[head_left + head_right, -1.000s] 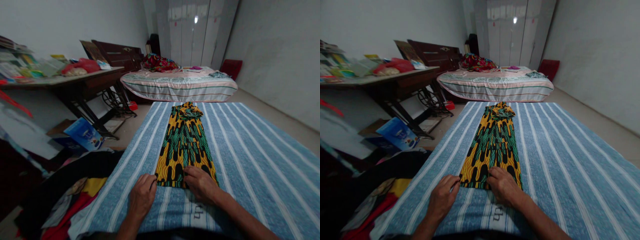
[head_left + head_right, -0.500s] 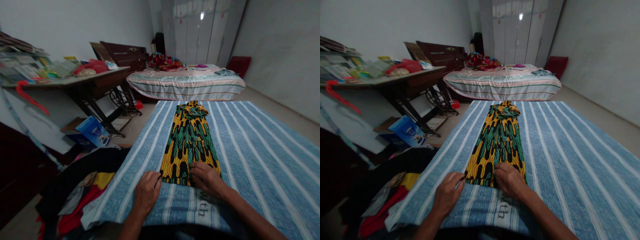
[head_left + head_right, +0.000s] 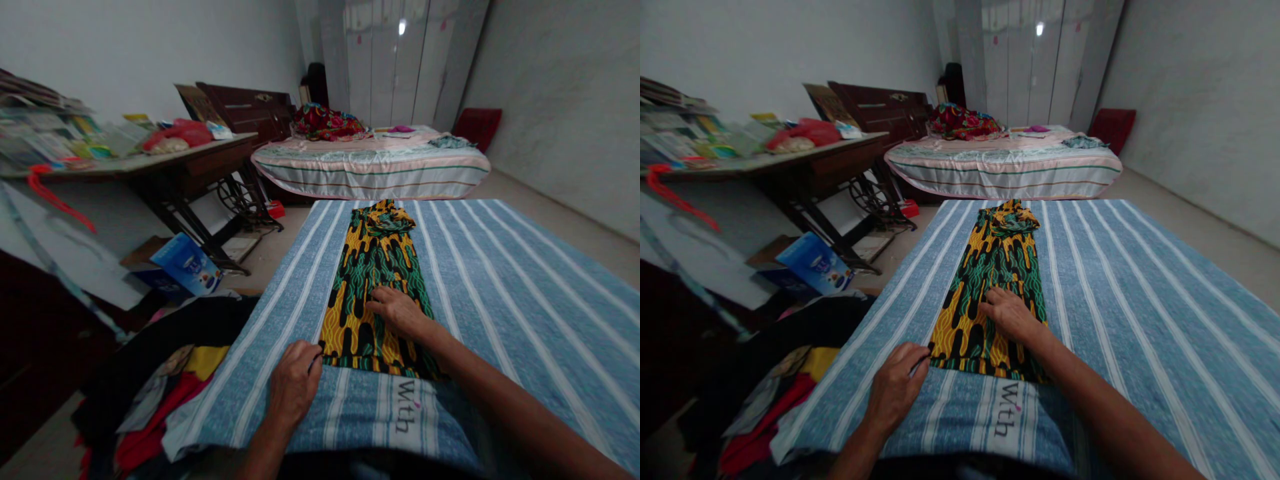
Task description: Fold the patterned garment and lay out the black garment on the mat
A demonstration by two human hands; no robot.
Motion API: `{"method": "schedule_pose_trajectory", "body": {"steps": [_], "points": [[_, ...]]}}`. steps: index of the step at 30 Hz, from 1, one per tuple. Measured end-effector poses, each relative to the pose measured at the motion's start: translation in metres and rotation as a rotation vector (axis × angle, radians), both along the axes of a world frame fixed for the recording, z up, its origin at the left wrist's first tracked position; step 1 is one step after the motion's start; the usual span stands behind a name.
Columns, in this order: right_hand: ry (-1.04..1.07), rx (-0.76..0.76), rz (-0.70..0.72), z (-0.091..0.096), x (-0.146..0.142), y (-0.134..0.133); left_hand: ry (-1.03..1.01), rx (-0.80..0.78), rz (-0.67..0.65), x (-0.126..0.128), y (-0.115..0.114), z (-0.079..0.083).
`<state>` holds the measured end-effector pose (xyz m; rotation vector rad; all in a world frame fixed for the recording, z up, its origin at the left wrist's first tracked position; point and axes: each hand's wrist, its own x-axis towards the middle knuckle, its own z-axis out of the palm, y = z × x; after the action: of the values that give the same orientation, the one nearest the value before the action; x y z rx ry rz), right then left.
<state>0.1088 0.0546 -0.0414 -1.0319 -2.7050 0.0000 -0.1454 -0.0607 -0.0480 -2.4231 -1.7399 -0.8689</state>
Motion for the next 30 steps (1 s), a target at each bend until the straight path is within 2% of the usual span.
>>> {"method": "schedule_pose_trajectory", "body": {"steps": [3,7,16,22,30], "points": [[-0.061,0.006,0.026,0.002,0.0,0.006,-0.008,0.01,-0.009,-0.001,0.0,-0.001],[-0.028,0.022,0.02,0.003,0.007,0.007,-0.021,0.011,-0.01,-0.002,0.001,-0.002],[0.009,-0.019,-0.012,-0.005,0.012,-0.008,-0.022,-0.012,-0.034,-0.004,0.0,-0.002],[-0.014,-0.036,0.127,-0.005,0.01,-0.02,-0.02,-0.016,-0.03,-0.003,-0.001,0.0],[0.041,-0.091,0.122,-0.005,0.012,-0.02,-0.016,0.002,-0.029,-0.003,-0.002,-0.002]]}}
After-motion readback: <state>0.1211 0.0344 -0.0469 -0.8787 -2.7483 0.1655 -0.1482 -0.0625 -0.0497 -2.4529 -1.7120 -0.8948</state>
